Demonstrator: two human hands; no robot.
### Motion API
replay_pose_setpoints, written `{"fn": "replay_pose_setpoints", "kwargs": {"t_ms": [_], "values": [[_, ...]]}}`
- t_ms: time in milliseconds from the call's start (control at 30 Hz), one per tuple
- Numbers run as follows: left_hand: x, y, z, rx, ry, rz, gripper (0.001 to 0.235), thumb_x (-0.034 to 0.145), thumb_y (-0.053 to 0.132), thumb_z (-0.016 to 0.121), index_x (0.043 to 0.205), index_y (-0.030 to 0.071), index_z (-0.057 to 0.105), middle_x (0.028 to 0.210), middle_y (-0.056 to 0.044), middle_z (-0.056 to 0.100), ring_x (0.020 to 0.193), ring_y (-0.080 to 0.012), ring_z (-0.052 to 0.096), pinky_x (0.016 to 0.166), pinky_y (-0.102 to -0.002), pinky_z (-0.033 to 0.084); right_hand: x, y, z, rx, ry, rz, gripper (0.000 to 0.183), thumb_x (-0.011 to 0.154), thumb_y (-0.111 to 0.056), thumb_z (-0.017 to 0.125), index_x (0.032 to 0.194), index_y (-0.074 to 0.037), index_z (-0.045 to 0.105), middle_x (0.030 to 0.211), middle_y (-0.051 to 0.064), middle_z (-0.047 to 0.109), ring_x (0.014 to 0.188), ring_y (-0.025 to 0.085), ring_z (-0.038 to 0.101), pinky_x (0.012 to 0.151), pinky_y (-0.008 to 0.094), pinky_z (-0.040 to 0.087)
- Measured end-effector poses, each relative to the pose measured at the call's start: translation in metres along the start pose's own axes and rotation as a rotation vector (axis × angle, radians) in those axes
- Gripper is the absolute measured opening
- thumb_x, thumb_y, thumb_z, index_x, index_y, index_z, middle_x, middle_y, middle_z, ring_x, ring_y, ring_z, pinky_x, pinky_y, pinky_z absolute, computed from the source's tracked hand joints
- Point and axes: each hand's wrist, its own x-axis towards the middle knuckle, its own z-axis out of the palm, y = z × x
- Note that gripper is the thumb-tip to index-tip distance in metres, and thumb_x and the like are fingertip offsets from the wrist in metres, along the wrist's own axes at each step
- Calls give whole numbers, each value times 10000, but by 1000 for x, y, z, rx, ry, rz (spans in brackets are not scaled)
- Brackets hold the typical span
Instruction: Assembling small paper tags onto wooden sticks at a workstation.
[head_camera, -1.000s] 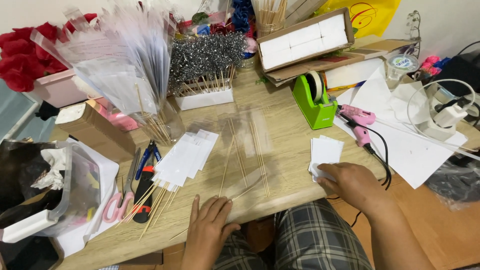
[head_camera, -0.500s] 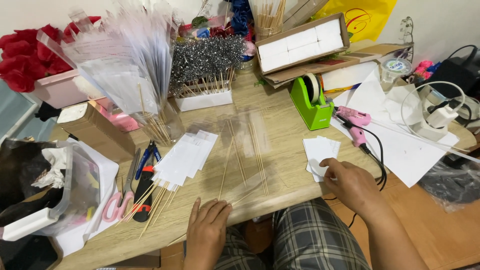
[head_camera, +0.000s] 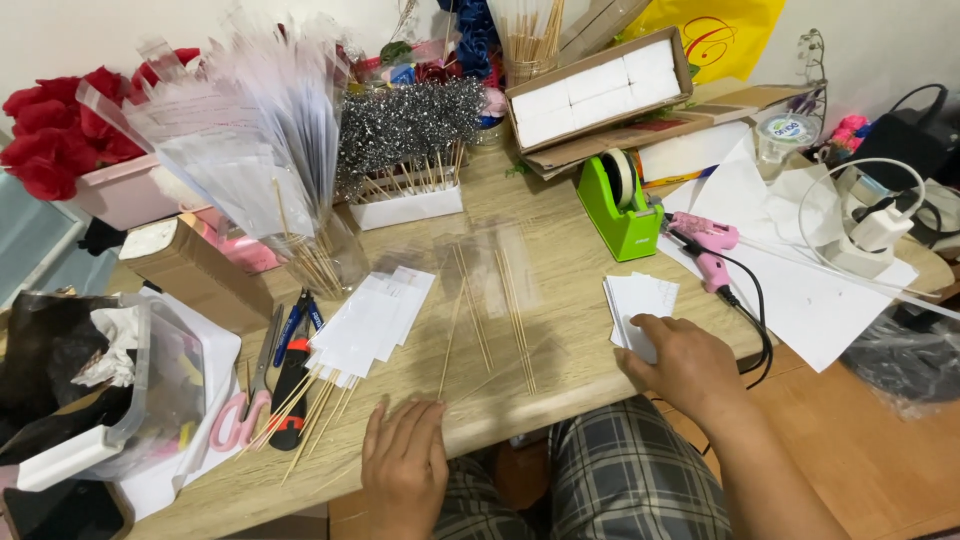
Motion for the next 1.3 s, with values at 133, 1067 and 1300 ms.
{"fn": "replay_pose_setpoints", "kwargs": {"t_ms": [133, 1067, 1300], "values": [[3, 1, -4, 44, 39, 1, 162, 925, 62, 654, 1051, 115, 741, 1046, -38, 760, 1023, -203, 711, 1104, -450, 445, 5, 10, 4, 32, 28, -29, 566, 869, -595, 525, 1351, -297, 542, 1136, 45, 694, 1013, 325, 669, 706, 494, 555], [0, 14, -18, -279, -133, -672, 235, 920, 275, 636, 1104, 193, 757, 1072, 54, 808, 920, -98, 767, 755, -266, 612, 20, 29, 60, -65, 297, -77, 547, 960, -255, 501, 1493, -337, 409, 678, 50, 614, 557, 321, 559, 431, 451, 380], [7, 18, -23, -394, -448, -1068, 429, 830, 379, 723, 1239, 248, 736, 1036, 74, 821, 821, -77, 686, 811, -253, 570, 20, 39, 59, 40, 446, -71, 396, 994, -288, 553, 1389, -291, 534, 744, 90, 630, 605, 342, 617, 441, 477, 432]]}}
